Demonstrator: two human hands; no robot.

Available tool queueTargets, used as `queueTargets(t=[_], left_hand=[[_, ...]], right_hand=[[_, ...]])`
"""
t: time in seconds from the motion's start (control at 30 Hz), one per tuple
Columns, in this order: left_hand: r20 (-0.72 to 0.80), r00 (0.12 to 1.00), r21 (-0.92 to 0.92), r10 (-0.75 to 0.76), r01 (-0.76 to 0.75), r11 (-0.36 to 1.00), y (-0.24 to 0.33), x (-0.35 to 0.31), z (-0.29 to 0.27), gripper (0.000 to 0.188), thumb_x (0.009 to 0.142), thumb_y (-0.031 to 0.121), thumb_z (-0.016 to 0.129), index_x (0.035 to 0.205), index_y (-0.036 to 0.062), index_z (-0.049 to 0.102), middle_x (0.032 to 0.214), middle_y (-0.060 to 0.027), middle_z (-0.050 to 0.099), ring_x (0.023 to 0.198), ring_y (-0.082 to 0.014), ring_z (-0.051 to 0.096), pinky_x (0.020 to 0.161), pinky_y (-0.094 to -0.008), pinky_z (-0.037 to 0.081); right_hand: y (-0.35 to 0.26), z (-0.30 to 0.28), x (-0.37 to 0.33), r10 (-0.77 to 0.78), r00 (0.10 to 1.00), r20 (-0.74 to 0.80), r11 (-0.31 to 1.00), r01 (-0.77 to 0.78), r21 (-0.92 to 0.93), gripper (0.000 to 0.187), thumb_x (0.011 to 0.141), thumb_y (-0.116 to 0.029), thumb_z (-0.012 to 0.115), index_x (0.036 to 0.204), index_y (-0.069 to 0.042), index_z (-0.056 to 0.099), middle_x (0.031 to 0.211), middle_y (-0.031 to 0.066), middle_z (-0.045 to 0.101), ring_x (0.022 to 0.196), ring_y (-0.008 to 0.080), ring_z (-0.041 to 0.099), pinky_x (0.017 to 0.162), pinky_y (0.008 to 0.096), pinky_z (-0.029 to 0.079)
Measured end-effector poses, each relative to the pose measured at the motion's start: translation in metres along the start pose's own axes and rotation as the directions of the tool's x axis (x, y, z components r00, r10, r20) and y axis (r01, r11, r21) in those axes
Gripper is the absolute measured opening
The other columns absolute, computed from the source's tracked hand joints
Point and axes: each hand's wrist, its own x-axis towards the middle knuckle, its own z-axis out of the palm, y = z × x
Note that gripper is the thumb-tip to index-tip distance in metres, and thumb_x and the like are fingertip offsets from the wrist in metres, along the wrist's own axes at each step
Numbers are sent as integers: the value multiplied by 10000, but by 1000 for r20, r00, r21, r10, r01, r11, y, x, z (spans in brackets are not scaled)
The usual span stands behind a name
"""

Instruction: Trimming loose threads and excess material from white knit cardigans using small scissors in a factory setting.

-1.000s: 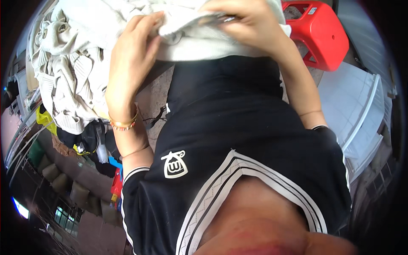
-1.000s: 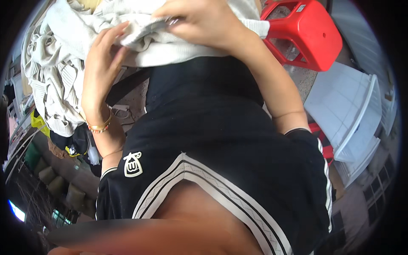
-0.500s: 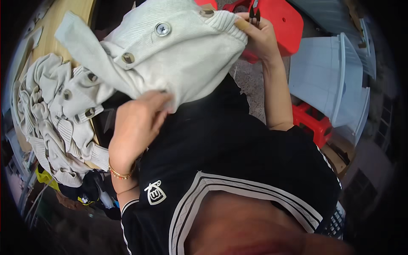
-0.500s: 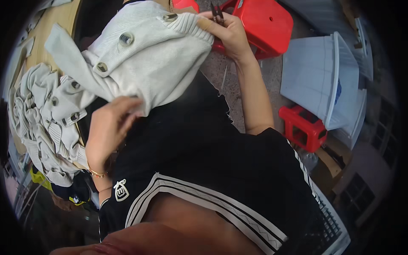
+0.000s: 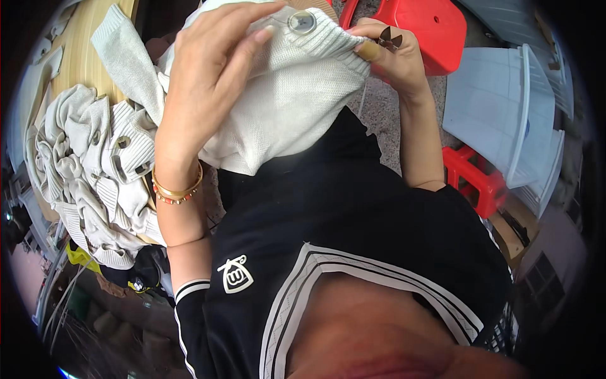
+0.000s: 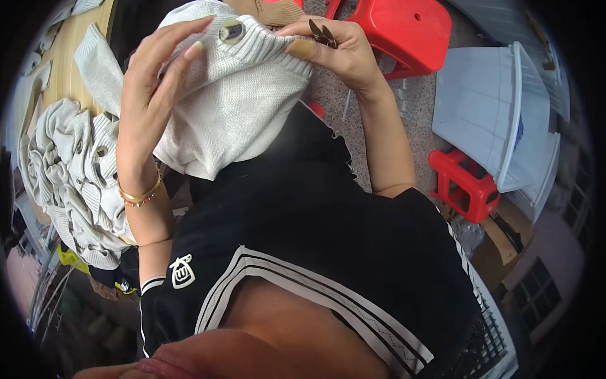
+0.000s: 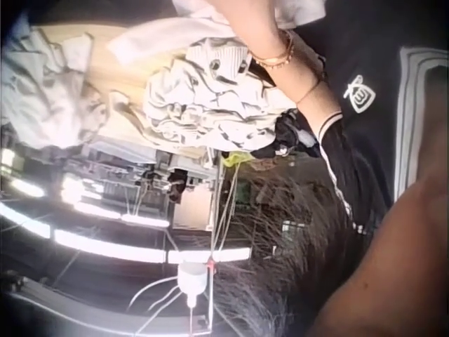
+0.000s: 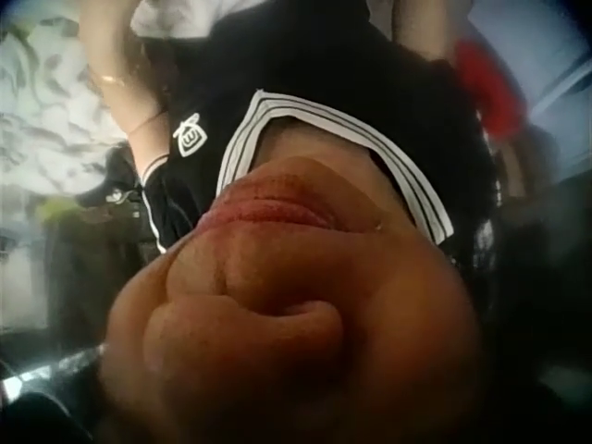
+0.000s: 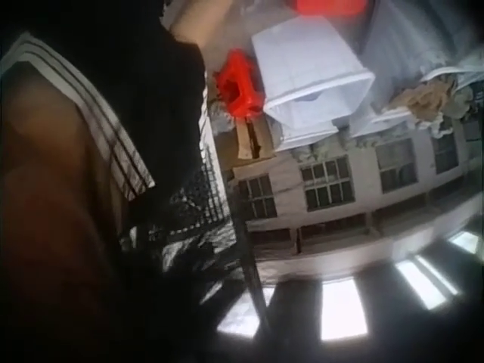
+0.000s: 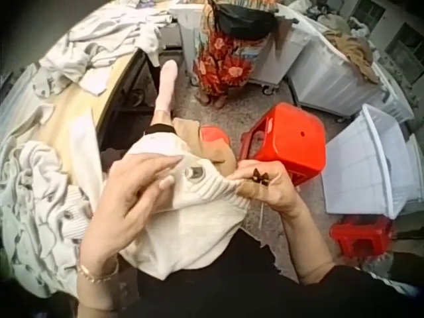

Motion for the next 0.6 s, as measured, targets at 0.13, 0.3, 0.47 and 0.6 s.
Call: queueTargets(t=[0.13,0.3,0.47,0.6], left_hand=[[161,957,-92,-241,258,962,-1,1,1,292,950,64,678,1241,65,703,1041,-37,677,894,-100,601,780,-218,453],[28,920,-372,-391,372,850,-4,-14,9,264,939,58,712,1201,20,710,977,23,623,836,-33,525,723,-173,400],[-118,841,-361,-527,458,812,16,-38,0,251,897,55,733,1145,22,718,959,-12,642,848,-87,551,755,-210,428],[-285,819,-314,-498,411,856,10,-61,7,238,864,55,754,1101,42,733,858,8,585,751,-87,483,680,-218,400]], right_hand=[[5,1,2,35,999,-29,999,-34,13,238,914,-99,730,1133,-5,742,1080,78,743,1028,159,687,941,290,512],[13,36,31,-359,898,-253,905,269,-328,380,855,-117,803,1195,20,703,896,21,570,719,90,505,629,228,393],[-31,70,43,-364,931,-10,776,297,-557,405,769,-82,847,1154,-11,747,745,25,519,644,143,499,569,264,397],[9,87,67,-678,732,-76,725,648,-233,402,748,-116,837,1137,-51,761,722,28,526,608,147,513,534,271,403]])
